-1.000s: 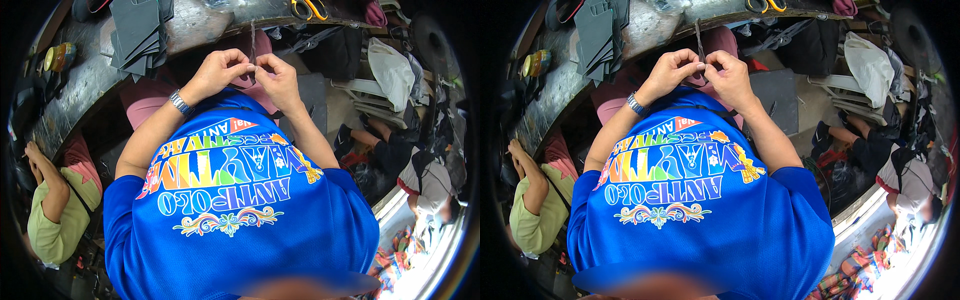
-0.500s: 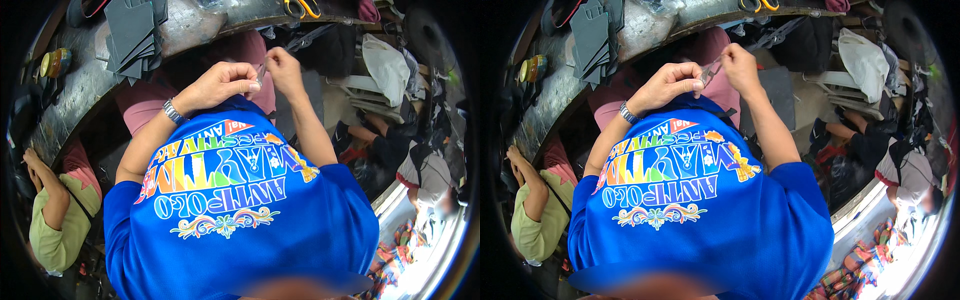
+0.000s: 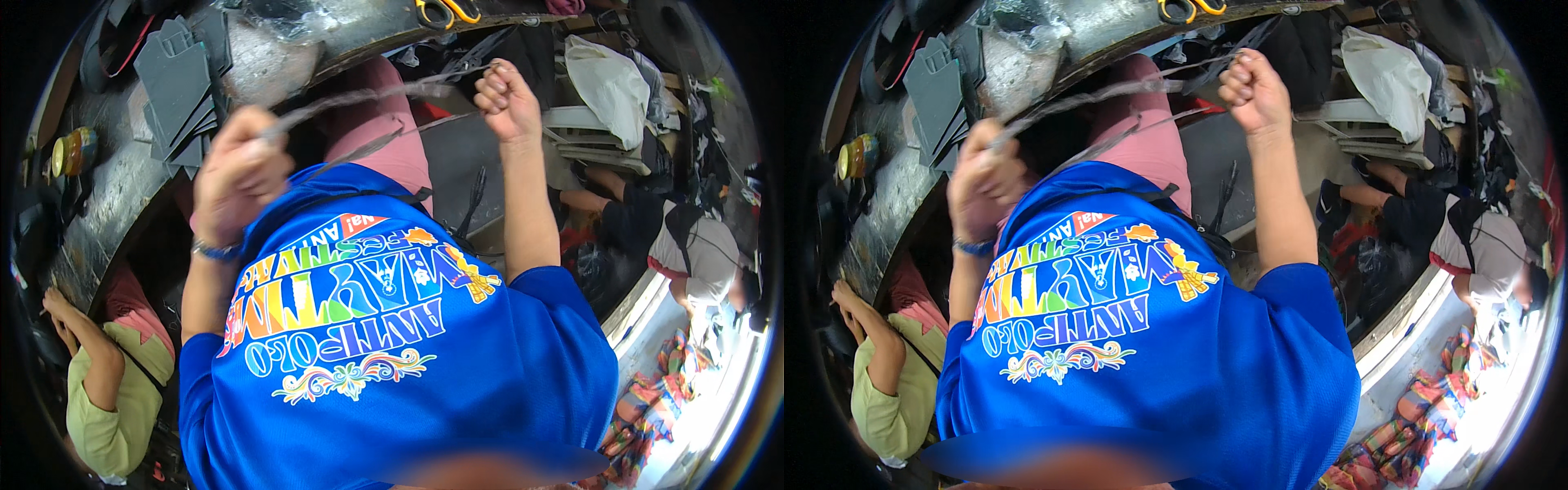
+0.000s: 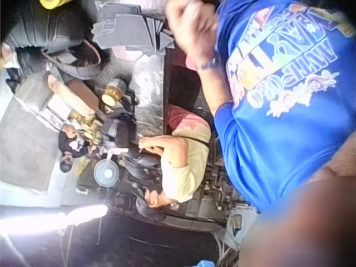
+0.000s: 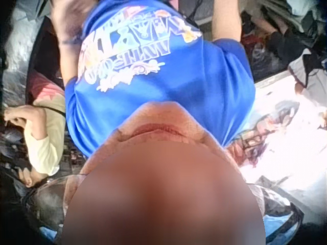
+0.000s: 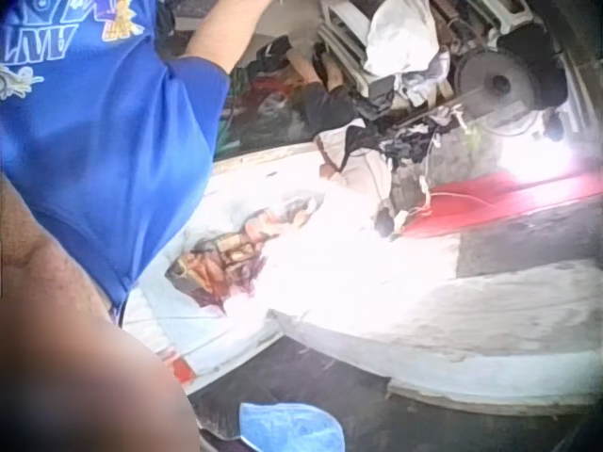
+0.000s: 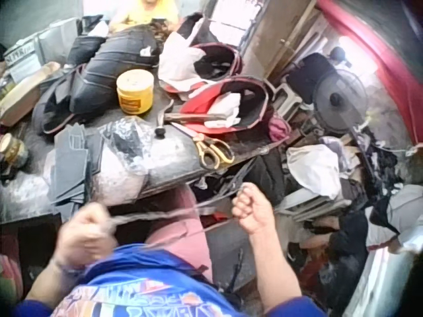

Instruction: The person gathers black cutout pieces from a cluttered table, places them into a clear plastic bag, and secures the bag with a twist tie. They then move the packaged bundle aside and continue handling additional pieces.

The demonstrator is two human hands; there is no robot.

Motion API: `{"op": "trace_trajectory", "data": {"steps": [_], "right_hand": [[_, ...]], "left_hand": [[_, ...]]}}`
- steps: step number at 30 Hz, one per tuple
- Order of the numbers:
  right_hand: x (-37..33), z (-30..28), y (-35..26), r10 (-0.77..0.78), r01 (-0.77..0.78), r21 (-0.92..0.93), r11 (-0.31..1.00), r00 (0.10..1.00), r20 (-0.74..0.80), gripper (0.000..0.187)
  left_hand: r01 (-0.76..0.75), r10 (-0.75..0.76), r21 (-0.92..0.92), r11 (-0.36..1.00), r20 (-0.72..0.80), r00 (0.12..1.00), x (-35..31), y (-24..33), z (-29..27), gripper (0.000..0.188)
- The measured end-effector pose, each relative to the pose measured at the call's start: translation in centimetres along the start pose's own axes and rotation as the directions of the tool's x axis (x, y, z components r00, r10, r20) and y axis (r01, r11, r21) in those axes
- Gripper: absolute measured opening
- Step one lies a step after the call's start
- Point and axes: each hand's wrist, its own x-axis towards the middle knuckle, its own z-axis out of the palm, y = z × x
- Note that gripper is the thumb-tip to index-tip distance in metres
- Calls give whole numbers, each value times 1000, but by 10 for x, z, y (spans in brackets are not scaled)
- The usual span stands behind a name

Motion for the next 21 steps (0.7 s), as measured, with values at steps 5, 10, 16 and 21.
{"op": "trace_trajectory", "data": {"steps": [5,10,16,21], "right_hand": [[-13,-144,-66,-489,-58,-716,696,691,-532,10],[-57,-248,-118,-895,-774,-631,50,245,-372,29],[-8,-226,-55,-424,-302,-828,473,745,-514,5],[49,-205,-15,-360,-312,-782,540,754,-549,15]], "left_hand": [[-459,498,-358,813,17,867,-57,89,-28,28],[-810,813,67,582,-38,581,-80,148,-1,12],[127,27,806,578,-175,984,11,29,59,12],[313,-368,649,693,-54,928,144,-87,67,16]]}}
